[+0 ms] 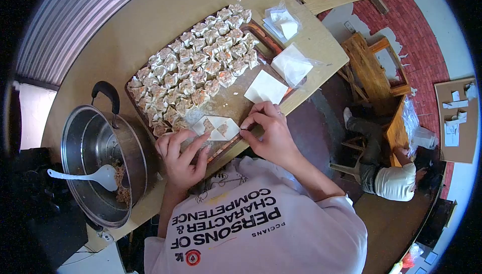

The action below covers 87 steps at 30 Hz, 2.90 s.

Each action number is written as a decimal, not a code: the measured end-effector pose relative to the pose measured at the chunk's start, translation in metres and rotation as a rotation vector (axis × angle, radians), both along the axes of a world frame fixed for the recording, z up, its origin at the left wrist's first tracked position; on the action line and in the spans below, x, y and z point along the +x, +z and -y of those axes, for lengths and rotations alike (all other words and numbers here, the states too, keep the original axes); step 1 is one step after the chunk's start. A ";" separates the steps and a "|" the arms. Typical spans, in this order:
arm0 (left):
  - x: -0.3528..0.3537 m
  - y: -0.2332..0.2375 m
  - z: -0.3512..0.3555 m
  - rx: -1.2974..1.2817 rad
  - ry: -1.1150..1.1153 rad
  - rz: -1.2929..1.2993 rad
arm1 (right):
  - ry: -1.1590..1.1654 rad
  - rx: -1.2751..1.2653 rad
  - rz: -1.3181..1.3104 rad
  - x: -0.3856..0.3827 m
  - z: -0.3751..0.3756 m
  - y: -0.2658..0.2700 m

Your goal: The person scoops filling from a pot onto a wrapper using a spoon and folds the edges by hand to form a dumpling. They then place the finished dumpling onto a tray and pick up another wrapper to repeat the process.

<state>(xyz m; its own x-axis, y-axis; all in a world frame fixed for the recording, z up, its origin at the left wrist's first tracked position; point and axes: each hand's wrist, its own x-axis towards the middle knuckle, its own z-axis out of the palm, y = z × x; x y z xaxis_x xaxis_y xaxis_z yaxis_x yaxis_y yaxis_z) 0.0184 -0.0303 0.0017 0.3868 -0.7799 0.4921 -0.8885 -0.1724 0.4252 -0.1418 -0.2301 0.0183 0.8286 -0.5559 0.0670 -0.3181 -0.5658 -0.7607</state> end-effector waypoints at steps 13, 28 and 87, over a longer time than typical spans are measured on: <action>-0.005 0.003 0.003 0.032 0.007 0.090 | 0.016 0.001 0.002 0.000 0.000 -0.002; -0.013 0.016 0.015 0.081 0.016 -0.021 | 0.046 -0.202 -0.024 0.005 0.001 0.006; -0.017 0.002 -0.002 0.137 0.130 0.047 | 0.569 -0.062 0.134 0.076 0.034 0.003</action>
<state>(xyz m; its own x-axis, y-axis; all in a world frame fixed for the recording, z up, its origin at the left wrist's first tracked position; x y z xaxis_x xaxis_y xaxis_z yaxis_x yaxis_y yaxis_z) 0.0010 -0.0288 0.0032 0.4676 -0.7860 0.4044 -0.8734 -0.3403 0.3485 -0.0662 -0.2637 0.0213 0.9776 -0.0175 0.2098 0.1455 -0.6642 -0.7333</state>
